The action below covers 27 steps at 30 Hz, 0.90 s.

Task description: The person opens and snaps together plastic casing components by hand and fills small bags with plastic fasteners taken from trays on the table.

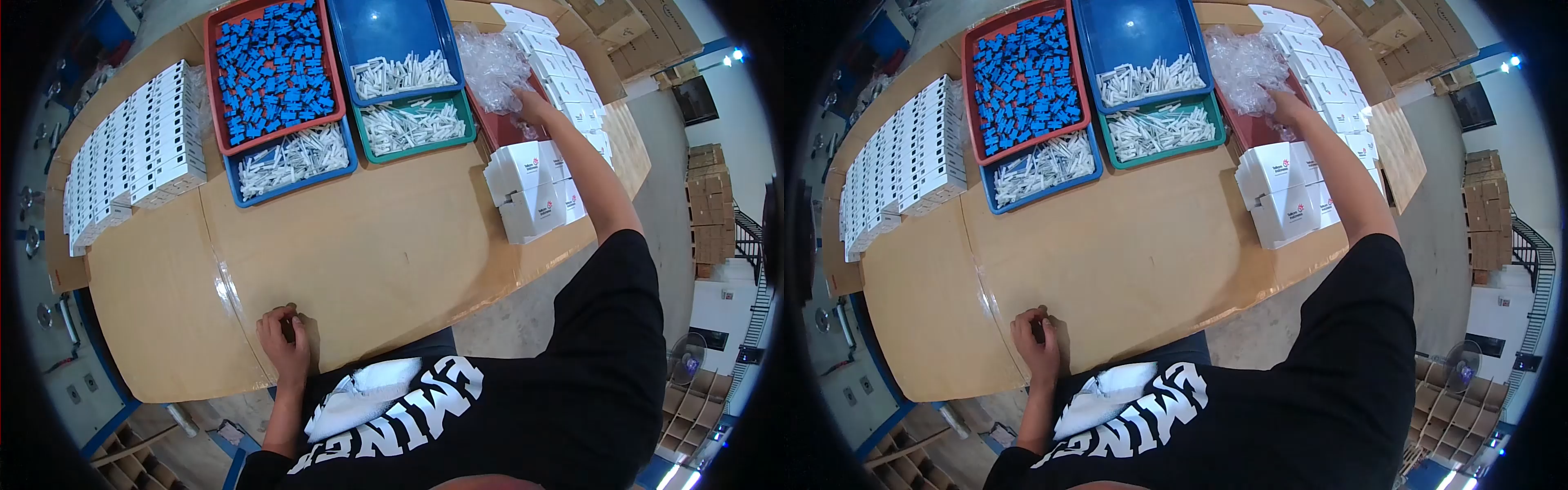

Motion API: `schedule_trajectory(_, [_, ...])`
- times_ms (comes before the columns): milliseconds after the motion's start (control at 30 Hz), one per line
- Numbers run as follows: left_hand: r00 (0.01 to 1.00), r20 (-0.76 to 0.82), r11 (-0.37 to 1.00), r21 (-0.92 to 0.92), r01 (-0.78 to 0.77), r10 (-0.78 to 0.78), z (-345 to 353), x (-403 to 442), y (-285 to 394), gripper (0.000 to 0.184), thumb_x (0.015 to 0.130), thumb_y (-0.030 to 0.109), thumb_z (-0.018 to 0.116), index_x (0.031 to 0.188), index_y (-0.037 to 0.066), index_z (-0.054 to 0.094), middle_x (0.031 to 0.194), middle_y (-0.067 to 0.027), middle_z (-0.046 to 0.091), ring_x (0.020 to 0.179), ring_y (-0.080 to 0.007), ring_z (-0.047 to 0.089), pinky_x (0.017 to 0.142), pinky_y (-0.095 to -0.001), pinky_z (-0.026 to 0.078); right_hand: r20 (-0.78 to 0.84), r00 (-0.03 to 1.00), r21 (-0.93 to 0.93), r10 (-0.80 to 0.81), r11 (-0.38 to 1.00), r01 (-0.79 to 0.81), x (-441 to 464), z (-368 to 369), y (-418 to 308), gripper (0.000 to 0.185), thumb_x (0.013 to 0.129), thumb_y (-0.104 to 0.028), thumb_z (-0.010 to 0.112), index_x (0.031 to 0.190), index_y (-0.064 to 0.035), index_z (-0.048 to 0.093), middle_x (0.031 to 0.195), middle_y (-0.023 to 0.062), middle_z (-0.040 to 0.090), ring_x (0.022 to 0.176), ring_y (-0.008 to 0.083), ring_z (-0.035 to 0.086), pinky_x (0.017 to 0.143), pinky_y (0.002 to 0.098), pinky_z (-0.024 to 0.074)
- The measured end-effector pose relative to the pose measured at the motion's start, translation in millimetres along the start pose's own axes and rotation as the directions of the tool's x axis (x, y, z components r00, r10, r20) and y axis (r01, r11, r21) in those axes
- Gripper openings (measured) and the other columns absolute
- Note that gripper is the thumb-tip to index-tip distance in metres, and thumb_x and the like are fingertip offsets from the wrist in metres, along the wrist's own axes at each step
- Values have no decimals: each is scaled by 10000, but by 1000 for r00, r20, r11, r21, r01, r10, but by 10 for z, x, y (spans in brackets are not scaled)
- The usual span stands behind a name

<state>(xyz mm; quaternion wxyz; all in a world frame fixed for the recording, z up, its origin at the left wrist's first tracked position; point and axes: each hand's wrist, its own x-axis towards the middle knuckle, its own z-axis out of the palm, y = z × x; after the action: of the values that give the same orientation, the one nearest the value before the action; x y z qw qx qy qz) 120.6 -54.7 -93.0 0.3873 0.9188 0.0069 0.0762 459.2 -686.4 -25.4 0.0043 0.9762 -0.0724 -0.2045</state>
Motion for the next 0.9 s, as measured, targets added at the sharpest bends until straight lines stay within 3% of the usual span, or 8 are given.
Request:
schedule_trajectory(33, [1000,-4,1000,8,-2,2,3,6,-6,179,857,26,652,1031,43,616,1011,-113,652,937,-306,570,845,-412,444,-73,994,-70,-84,994,79,51,-7,108,676,742,-102,806,1380,-75,585,1216,233,691,1147,378,667,945,431,542])
schedule_trajectory(233, [1000,13,1000,28,3,-4,3,13,-13,164,864,34,653,1022,42,611,1010,-118,650,928,-301,563,838,-411,444,-258,961,-69,-102,994,86,228,-666,385,420,738,-55,718,1157,-76,713,1145,221,711,1074,381,686,958,416,531])
schedule_trajectory(367, [1000,11,999,40,17,-18,6,20,9,163,865,33,652,1022,36,610,1003,-120,646,922,-299,559,838,-411,443,-449,856,-201,-256,962,183,617,-1064,508,406,770,-37,661,1174,-74,648,1110,237,707,1057,416,677,930,456,532])
schedule_trajectory(433, [1000,20,999,38,15,-16,3,27,23,164,864,29,648,1024,29,611,997,-122,642,915,-298,558,835,-410,444,-462,857,-156,-230,972,177,697,-1171,321,427,787,-44,672,1202,-86,586,1086,238,709,1056,423,674,915,481,525])
schedule_trajectory(500, [1000,17,999,40,16,-17,8,36,33,164,861,26,647,1021,28,611,992,-121,640,910,-299,559,832,-410,445,-606,782,-72,-144,989,127,897,-1176,208,442,810,-74,698,1226,-97,551,1057,232,709,1039,427,675,899,484,522])
schedule_trajectory(633, [1000,4,998,56,10,-10,28,20,-18,170,848,16,645,1014,29,612,981,-120,635,897,-300,563,821,-410,448,-507,837,-117,-206,978,170,1236,-1006,5,403,777,-158,806,1148,-89,665,1124,217,709,1083,398,667,949,460,519])
schedule_trajectory(667, [1000,2,998,63,5,-5,25,26,-5,179,840,12,647,1015,30,614,978,-120,632,896,-302,565,820,-412,449,-491,849,-102,-194,981,165,1311,-934,-43,495,718,-213,876,1166,-105,696,1147,210,707,1099,388,661,979,445,512])
schedule_trajectory(900, [1000,28,999,54,4,-5,19,28,14,182,841,11,651,1018,32,608,989,-126,628,901,-304,555,829,-410,438,-430,870,-144,-239,970,195,1091,-1051,-111,673,720,-317,897,1303,-96,642,1190,218,700,1126,374,667,997,450,505])
